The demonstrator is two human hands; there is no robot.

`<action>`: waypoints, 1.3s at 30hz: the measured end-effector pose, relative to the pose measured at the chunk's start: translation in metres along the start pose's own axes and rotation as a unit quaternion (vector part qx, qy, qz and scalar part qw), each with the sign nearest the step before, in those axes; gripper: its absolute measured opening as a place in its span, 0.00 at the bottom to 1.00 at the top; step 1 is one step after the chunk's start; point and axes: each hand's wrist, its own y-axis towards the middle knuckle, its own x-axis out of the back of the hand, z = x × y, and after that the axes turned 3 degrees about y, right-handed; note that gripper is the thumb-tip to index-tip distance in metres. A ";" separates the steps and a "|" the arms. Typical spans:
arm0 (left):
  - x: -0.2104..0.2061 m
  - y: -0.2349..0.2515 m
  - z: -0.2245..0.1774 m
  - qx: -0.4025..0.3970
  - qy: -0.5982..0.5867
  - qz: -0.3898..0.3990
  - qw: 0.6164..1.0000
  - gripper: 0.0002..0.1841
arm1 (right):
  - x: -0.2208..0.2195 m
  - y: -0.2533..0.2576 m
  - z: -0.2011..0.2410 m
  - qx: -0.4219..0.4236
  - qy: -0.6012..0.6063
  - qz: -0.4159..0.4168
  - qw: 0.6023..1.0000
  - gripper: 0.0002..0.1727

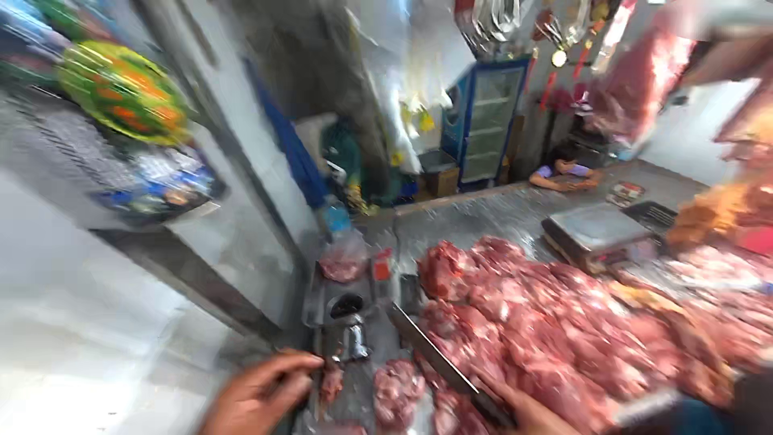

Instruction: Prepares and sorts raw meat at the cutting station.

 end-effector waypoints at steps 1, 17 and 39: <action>0.011 0.008 -0.021 -0.039 0.000 0.000 0.999 0.13 | 0.008 0.004 -0.019 -0.027 -0.005 -0.001 1.000 0.55; -0.268 -0.032 0.073 0.292 0.160 0.273 0.903 0.31 | 0.056 -0.060 -0.170 -0.106 -0.020 -0.287 0.952 0.25; -0.374 0.166 0.170 0.216 0.265 0.208 0.917 0.31 | 0.085 -0.133 -0.235 -0.228 0.021 -0.505 0.832 0.20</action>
